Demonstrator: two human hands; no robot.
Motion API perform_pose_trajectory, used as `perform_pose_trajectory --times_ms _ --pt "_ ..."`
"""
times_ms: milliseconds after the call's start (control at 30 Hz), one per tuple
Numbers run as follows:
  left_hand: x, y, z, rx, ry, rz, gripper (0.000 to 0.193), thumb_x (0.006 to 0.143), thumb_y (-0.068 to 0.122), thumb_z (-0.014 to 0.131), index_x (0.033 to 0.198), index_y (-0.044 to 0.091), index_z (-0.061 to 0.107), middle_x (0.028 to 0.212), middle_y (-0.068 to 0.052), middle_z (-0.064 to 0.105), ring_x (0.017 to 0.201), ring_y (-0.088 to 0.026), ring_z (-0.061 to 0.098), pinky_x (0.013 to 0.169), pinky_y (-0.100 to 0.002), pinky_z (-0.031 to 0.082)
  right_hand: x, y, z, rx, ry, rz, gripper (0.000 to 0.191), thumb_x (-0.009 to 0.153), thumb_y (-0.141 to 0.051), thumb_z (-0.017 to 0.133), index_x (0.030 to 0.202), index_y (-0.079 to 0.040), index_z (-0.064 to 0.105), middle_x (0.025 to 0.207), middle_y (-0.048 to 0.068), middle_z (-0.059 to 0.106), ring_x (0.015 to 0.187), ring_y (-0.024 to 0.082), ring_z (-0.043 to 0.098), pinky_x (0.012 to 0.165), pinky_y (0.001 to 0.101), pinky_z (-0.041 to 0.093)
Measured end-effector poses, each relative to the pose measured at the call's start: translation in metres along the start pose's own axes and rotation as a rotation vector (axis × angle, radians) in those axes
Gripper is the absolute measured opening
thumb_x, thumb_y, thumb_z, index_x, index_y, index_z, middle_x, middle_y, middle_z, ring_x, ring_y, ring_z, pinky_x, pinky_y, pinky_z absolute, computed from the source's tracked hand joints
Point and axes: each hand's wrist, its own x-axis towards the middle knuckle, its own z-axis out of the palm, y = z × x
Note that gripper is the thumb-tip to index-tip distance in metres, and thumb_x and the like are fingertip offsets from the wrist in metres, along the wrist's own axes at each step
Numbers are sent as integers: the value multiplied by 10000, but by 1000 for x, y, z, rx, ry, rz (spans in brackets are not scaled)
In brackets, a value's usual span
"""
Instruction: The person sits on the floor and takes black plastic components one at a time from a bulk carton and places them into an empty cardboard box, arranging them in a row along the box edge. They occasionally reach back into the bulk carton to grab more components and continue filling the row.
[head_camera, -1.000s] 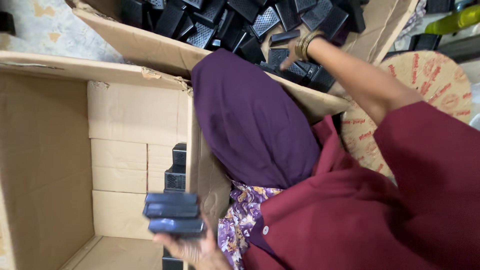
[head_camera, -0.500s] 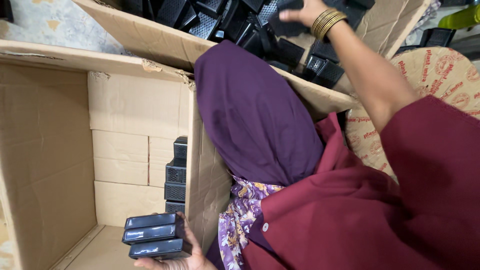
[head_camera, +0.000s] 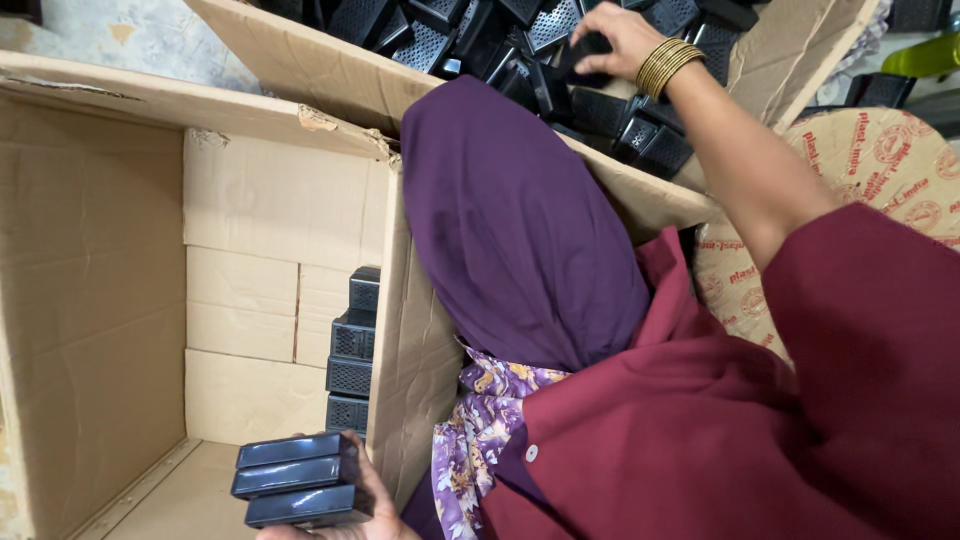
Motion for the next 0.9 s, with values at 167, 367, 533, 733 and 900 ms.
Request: perform_pose_trajectory --times_ms 167,367,533,733,900 --pt "4 -3 -4 -61 -53 44 673 1012 474 769 1532 162 479 1469 -125 569 1396 -312 585 1248 -589 406 10 3 0 306 323 341 315 1067 -277 738 1302 -85 651 1237 122 701 1185 295 679 1033 411 530" --pt "4 -2 -3 43 -36 37 721 996 526 752 1563 183 468 1501 -137 573 1380 -311 574 1236 -609 416 17 -1 11 -344 -21 -38 512 943 -223 767 1426 -114 638 1377 139 635 1242 392 545 1028 507 453" --pt "6 -2 -1 -27 -84 15 745 1018 514 734 1606 143 463 1480 -169 563 1415 -352 569 1224 -617 416 15 -10 26 -586 2 -77 730 734 -353 863 1378 -135 597 1419 56 581 1262 351 530 1023 510 422" --pt "0 6 -5 -66 -32 15 657 1047 483 719 1575 191 459 1550 -105 560 1447 -285 554 1280 -609 386 5 -8 25 -675 -369 176 843 661 -360 949 1335 -23 573 1301 196 625 1222 369 602 1003 502 519" --pt "0 9 -6 -160 70 -14 604 1091 457 698 1564 145 490 1521 -145 595 1438 -345 589 1280 -617 409 -10 -7 18 -323 -350 455 931 629 -326 970 1367 -45 476 1240 258 632 1209 453 570 1014 515 502"
